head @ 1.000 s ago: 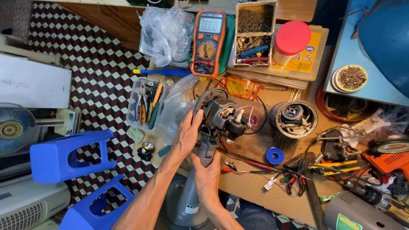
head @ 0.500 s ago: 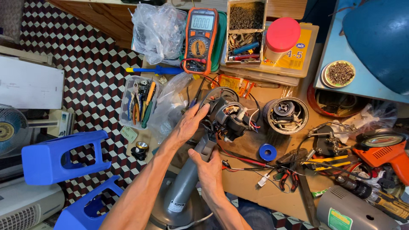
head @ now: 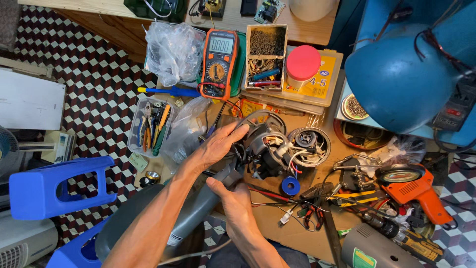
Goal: The person disassembles a grey pedestal fan, removes the motor housing, and works on the internal wiring. They use a cordless drill to remove screws and pliers to strip and connect wires.
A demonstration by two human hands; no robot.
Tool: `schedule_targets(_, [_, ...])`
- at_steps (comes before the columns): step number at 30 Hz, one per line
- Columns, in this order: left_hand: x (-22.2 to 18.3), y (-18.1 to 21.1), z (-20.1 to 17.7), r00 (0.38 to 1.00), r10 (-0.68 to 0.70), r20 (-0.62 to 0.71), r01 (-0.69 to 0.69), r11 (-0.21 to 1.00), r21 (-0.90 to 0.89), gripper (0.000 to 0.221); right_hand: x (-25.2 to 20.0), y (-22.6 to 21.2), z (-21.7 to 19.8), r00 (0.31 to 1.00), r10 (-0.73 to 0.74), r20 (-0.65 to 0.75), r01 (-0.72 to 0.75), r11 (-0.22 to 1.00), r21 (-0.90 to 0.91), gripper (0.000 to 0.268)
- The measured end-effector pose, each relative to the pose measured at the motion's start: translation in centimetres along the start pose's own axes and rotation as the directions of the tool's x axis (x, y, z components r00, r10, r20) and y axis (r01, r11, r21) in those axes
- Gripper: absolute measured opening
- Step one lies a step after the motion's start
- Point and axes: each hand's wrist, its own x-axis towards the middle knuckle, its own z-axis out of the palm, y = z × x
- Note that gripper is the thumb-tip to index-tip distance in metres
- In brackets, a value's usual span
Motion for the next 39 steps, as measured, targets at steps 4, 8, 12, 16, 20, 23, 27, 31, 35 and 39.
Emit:
schedule_targets(4, [0.1,1.3,1.8,0.995,0.042,0.094,-0.029,0.990,-0.136,0.058,-1.5,-1.1,0.0,0.995,0.004,0.103,-0.020,0.988,0.156,0.056])
schedule_targets(8, [0.6,2.0,3.7,0.992,-0.004,0.124,-0.002,0.999,0.048,0.061,-1.7,-1.6,-0.9,0.995,0.059,0.075,-0.074,0.973,0.218,0.054])
schedule_targets(12, [1.0,2.2,5.8,0.989,0.000,0.148,-0.005,0.999,0.032,0.064,-1.3,-1.2,-2.6,0.994,-0.036,0.101,0.011,0.971,0.238,0.053])
schedule_targets(16, [0.8,3.2,6.4,0.992,-0.045,0.115,0.039,0.998,0.053,0.065,-0.9,0.0,-3.5,0.999,-0.026,0.046,0.021,0.994,0.104,0.045])
schedule_targets(20, [-1.0,6.1,6.7,0.992,0.011,-0.125,0.021,0.966,0.258,0.061,-0.2,0.3,-3.2,0.987,-0.154,0.038,0.151,0.986,0.074,0.044])
schedule_targets(23, [-3.7,8.0,7.3,0.956,0.278,-0.092,-0.223,0.896,0.384,0.045,0.3,0.0,-2.6,0.994,-0.108,-0.013,0.108,0.994,0.022,0.048])
schedule_targets(27, [-4.5,8.5,8.1,0.946,0.321,-0.040,-0.248,0.798,0.549,0.039,0.2,0.2,-2.4,0.987,-0.158,0.041,0.156,0.987,0.041,0.050])
schedule_targets(31, [-4.1,8.5,7.5,0.966,0.259,-0.009,-0.215,0.821,0.529,0.033,0.1,0.4,-1.8,0.985,-0.170,0.014,0.169,0.985,0.040,0.048])
schedule_targets(35, [-4.0,8.9,6.6,0.972,0.235,0.034,-0.218,0.827,0.519,0.028,-0.3,0.4,-1.3,0.990,-0.135,-0.038,0.130,0.985,-0.113,0.040])
schedule_targets(39, [-4.3,8.9,6.4,0.954,0.295,0.057,-0.272,0.771,0.576,0.020,-0.2,2.0,-0.9,0.982,-0.186,-0.024,0.186,0.982,0.021,0.036])
